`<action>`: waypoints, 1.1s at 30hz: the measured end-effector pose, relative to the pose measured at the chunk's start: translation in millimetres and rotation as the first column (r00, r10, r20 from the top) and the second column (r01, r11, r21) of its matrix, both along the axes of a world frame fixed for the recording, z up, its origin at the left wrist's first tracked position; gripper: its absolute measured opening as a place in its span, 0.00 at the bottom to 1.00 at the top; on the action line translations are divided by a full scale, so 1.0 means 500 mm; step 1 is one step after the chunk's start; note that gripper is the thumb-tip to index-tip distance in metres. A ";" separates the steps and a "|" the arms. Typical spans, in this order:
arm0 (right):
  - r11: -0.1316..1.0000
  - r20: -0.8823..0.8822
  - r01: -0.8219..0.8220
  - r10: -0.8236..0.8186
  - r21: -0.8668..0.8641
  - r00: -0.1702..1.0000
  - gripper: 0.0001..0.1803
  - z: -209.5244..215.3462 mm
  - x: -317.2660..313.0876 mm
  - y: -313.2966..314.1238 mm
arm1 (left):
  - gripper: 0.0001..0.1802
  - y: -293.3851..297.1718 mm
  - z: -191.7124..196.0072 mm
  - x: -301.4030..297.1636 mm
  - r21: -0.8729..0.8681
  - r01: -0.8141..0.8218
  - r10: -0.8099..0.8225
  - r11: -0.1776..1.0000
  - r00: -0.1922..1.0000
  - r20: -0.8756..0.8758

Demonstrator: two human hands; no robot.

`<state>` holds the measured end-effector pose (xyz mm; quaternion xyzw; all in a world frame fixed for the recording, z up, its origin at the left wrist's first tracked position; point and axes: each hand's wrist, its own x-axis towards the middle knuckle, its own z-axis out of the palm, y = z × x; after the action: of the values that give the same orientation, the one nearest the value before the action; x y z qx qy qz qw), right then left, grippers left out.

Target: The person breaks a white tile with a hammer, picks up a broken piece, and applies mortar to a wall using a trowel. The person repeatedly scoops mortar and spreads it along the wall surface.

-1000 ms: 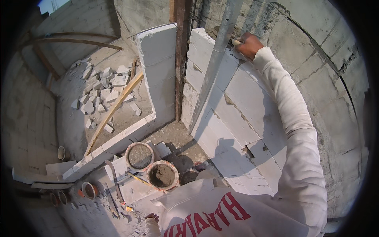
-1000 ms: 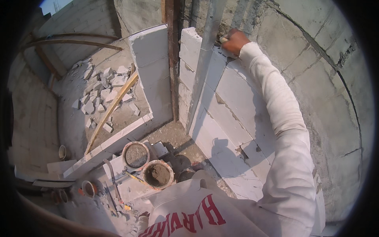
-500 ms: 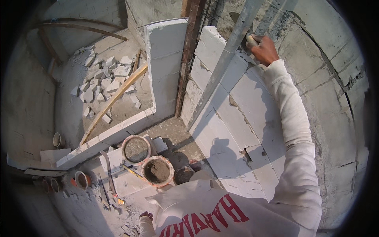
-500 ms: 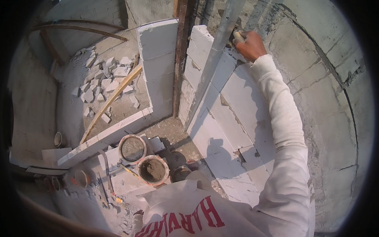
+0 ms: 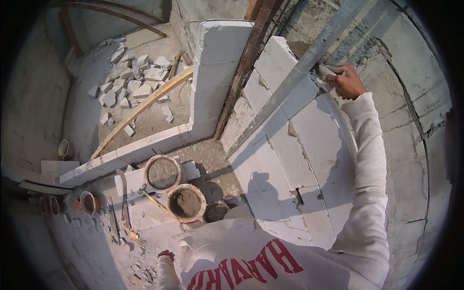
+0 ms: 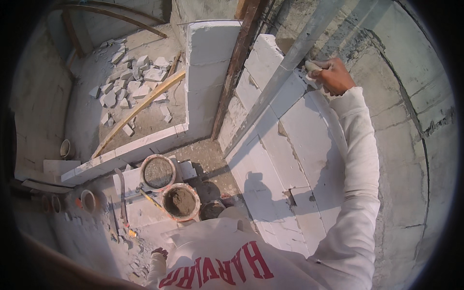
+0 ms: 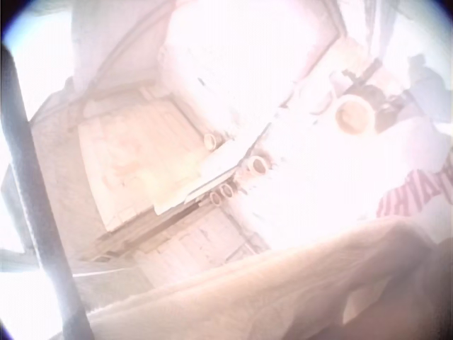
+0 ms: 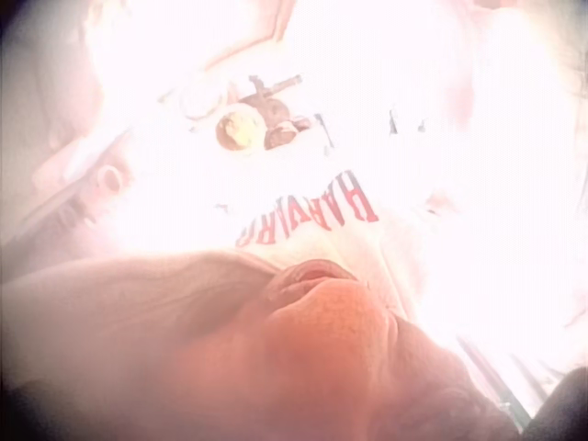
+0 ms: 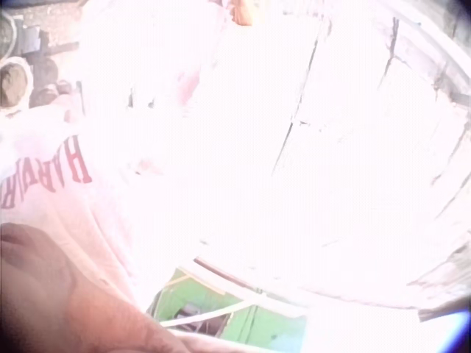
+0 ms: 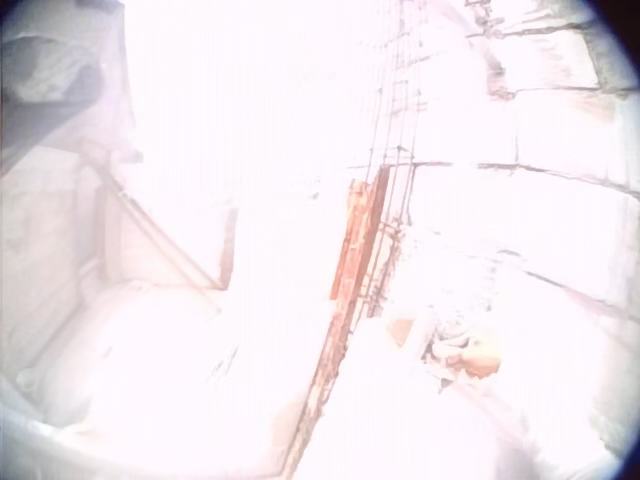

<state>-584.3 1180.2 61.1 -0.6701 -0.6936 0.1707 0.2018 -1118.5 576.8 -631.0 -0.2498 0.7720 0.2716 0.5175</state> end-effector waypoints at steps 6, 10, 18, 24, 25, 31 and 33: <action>0.995 0.183 0.039 -0.055 0.089 0.982 0.23 -0.013 0.029 0.092 | 0.14 0.060 -0.023 0.004 0.008 0.025 -0.026 1.000 0.998 0.060; 0.991 0.124 0.088 -0.101 0.106 0.987 0.24 -0.005 0.012 0.082 | 0.10 0.073 -0.029 0.006 0.030 -0.025 0.023 0.999 0.999 0.039; 0.989 0.085 0.097 -0.107 0.109 0.991 0.23 -0.005 0.017 0.071 | 0.09 0.070 -0.026 0.031 -0.005 -0.026 0.026 1.000 0.998 0.048; 0.970 0.093 0.117 -0.140 0.215 0.986 0.25 -0.024 0.035 0.088 | 0.13 0.078 -0.025 0.036 -0.023 0.078 -0.076 0.997 0.995 0.064; 0.961 0.046 0.143 -0.158 0.236 0.986 0.24 -0.036 0.032 0.082 | 0.13 0.073 -0.021 0.035 -0.039 0.092 -0.089 0.995 0.994 0.063; 0.995 0.043 0.004 -0.008 0.104 0.999 0.20 -0.013 0.017 0.080 | 0.14 0.074 -0.046 0.015 0.037 -0.005 0.002 0.999 0.995 0.097; 0.987 0.040 -0.065 0.059 0.148 0.997 0.20 -0.053 0.064 0.108 | 0.13 0.092 -0.037 0.026 -0.032 0.028 -0.026 0.999 0.998 0.054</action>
<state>-552.6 1234.2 34.7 -0.6342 -0.7283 0.1126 0.2339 -1105.4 623.0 -649.4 -0.2547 0.7656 0.2453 0.5374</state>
